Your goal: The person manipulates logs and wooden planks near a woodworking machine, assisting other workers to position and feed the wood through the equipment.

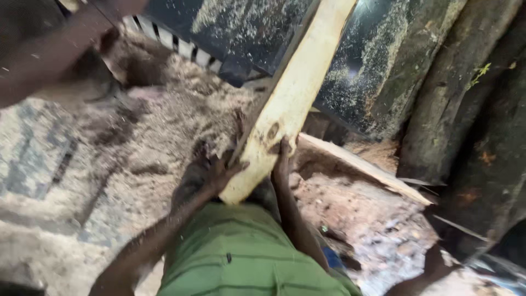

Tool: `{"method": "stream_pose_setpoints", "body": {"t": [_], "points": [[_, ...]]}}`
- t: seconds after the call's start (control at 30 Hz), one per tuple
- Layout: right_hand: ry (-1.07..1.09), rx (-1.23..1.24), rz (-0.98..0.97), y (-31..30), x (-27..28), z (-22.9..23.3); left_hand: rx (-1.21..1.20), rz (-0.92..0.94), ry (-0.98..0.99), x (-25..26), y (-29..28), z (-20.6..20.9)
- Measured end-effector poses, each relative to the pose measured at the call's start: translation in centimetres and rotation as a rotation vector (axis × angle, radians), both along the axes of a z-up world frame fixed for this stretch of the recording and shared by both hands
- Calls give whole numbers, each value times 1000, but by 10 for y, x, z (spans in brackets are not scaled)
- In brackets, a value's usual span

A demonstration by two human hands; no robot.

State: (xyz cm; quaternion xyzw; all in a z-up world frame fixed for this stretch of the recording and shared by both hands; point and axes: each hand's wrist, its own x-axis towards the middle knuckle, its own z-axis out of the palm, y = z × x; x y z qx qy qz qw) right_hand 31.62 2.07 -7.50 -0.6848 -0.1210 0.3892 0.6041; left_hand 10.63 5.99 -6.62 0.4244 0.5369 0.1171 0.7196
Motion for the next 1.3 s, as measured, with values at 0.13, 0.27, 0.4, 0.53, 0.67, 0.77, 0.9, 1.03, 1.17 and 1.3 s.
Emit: {"method": "stream_pose_setpoints", "body": {"t": [0.13,0.27,0.4,0.53,0.67,0.77,0.9,1.03,1.17,1.3], "points": [[-21,4,-25,51,24,5,-66,-9,34,23,37,3],[-38,-38,23,95,41,26,68,100,-184,46,70,13],[-144,-25,2,124,53,32,11,-4,26,62,97,25],[-185,-62,-4,140,69,26,-63,-21,11,76,116,18],[-216,-74,-31,162,88,20,1,-35,47,91,133,6],[-236,-116,0,176,98,23,43,5,-9,102,147,5],[-284,-118,51,191,113,25,-51,-66,94,117,166,10],[-362,-169,74,209,132,15,581,73,321,137,163,14],[-367,-263,95,228,159,3,938,48,218,146,160,17],[-380,-225,64,255,178,-8,952,96,101,161,190,15]]}}
